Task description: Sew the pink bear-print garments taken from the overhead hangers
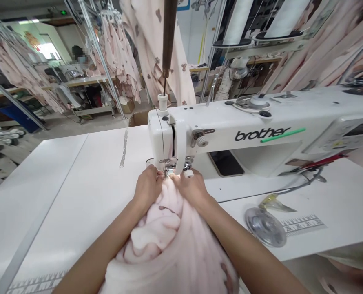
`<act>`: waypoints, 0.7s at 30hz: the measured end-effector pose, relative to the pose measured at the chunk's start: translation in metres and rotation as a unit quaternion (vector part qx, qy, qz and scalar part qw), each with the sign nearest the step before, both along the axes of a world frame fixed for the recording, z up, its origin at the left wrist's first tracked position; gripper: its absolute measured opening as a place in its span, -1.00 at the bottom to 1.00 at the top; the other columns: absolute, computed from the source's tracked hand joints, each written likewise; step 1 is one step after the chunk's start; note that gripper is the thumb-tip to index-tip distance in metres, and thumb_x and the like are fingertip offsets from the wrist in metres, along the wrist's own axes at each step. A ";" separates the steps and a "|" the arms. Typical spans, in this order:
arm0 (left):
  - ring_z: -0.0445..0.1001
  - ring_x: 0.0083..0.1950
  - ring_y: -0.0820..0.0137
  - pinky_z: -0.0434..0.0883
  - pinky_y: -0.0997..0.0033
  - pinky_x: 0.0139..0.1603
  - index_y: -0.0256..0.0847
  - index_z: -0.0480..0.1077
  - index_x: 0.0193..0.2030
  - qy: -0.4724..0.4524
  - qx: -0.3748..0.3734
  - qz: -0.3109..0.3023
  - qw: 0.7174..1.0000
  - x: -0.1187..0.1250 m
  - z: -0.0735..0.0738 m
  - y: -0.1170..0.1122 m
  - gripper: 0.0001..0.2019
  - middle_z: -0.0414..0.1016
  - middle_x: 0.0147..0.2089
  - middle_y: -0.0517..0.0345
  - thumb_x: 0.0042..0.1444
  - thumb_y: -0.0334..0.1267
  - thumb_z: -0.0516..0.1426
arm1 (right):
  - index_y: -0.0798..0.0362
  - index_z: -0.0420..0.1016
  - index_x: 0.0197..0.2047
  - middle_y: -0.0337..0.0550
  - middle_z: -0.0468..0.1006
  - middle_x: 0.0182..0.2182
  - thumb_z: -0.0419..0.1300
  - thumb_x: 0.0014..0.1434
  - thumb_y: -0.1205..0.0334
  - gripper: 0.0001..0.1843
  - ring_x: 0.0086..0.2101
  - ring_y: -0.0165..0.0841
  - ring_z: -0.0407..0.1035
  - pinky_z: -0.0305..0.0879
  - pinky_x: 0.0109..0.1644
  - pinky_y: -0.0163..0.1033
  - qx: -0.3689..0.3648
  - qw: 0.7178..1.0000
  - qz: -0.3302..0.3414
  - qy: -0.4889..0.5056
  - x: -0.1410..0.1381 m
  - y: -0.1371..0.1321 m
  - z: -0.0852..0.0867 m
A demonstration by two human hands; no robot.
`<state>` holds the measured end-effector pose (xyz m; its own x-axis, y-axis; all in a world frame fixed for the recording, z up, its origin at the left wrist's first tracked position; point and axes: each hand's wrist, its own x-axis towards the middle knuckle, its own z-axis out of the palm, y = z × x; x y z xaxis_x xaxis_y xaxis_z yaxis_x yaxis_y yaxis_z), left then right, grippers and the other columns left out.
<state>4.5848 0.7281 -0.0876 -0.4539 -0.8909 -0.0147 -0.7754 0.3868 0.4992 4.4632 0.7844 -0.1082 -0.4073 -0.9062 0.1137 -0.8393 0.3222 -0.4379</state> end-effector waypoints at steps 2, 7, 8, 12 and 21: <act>0.43 -0.24 0.26 0.24 0.39 -0.30 -0.27 0.30 -0.38 -0.007 -0.007 0.003 1.000 0.000 -0.001 -0.001 -0.91 0.43 -0.26 0.00 0.09 -0.38 0.00 | 0.08 0.47 -0.36 -0.15 0.54 -0.43 0.07 0.13 0.26 -0.84 -0.39 -0.32 0.38 0.08 -0.39 -0.31 0.002 1.000 -0.002 0.008 0.001 0.000 0.000; 0.44 -0.21 0.28 0.26 0.42 -0.27 -0.27 0.30 -0.38 -0.020 -0.023 0.002 1.000 -0.002 0.000 -0.002 -0.91 0.43 -0.26 0.01 0.10 -0.38 0.00 | 0.11 0.48 -0.33 -0.10 0.53 -0.44 0.04 0.14 0.28 -0.81 -0.38 -0.30 0.38 0.04 -0.41 -0.29 0.004 1.000 0.007 0.026 0.003 -0.001 0.001; 0.44 -0.21 0.27 0.27 0.42 -0.28 -0.27 0.30 -0.38 -0.022 -0.025 0.004 0.999 -0.002 0.000 -0.002 -0.91 0.43 -0.27 0.01 0.10 -0.37 0.00 | 0.11 0.48 -0.34 -0.10 0.53 -0.45 0.04 0.14 0.29 -0.81 -0.39 -0.30 0.38 0.03 -0.42 -0.29 0.003 1.000 0.007 0.028 0.003 -0.001 0.001; 0.45 -0.21 0.24 0.28 0.40 -0.29 -0.26 0.29 -0.37 -0.028 -0.031 0.014 0.999 -0.003 0.000 -0.002 -0.91 0.44 -0.28 -0.01 0.10 -0.35 -0.01 | 0.11 0.48 -0.41 -0.11 0.52 -0.50 0.04 0.12 0.32 -0.80 -0.44 -0.31 0.37 0.00 -0.46 -0.28 -0.004 0.999 0.008 0.031 0.003 -0.002 0.001; 0.46 -0.19 0.19 0.28 0.37 -0.29 -0.25 0.28 -0.37 -0.023 -0.035 0.022 0.999 -0.003 -0.001 -0.001 -0.89 0.44 -0.28 -0.05 0.12 -0.32 -0.02 | 0.12 0.49 -0.40 -0.03 0.53 -0.47 0.01 0.16 0.30 -0.76 -0.39 -0.25 0.40 0.03 -0.43 -0.28 -0.021 0.999 0.013 0.040 0.004 0.000 -0.001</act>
<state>4.5821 0.7273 -0.0888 -0.4148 -0.9094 0.0287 -0.8138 0.3849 0.4355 4.4676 0.7841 -0.1089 -0.3714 -0.9102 0.1832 -0.8800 0.2821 -0.3822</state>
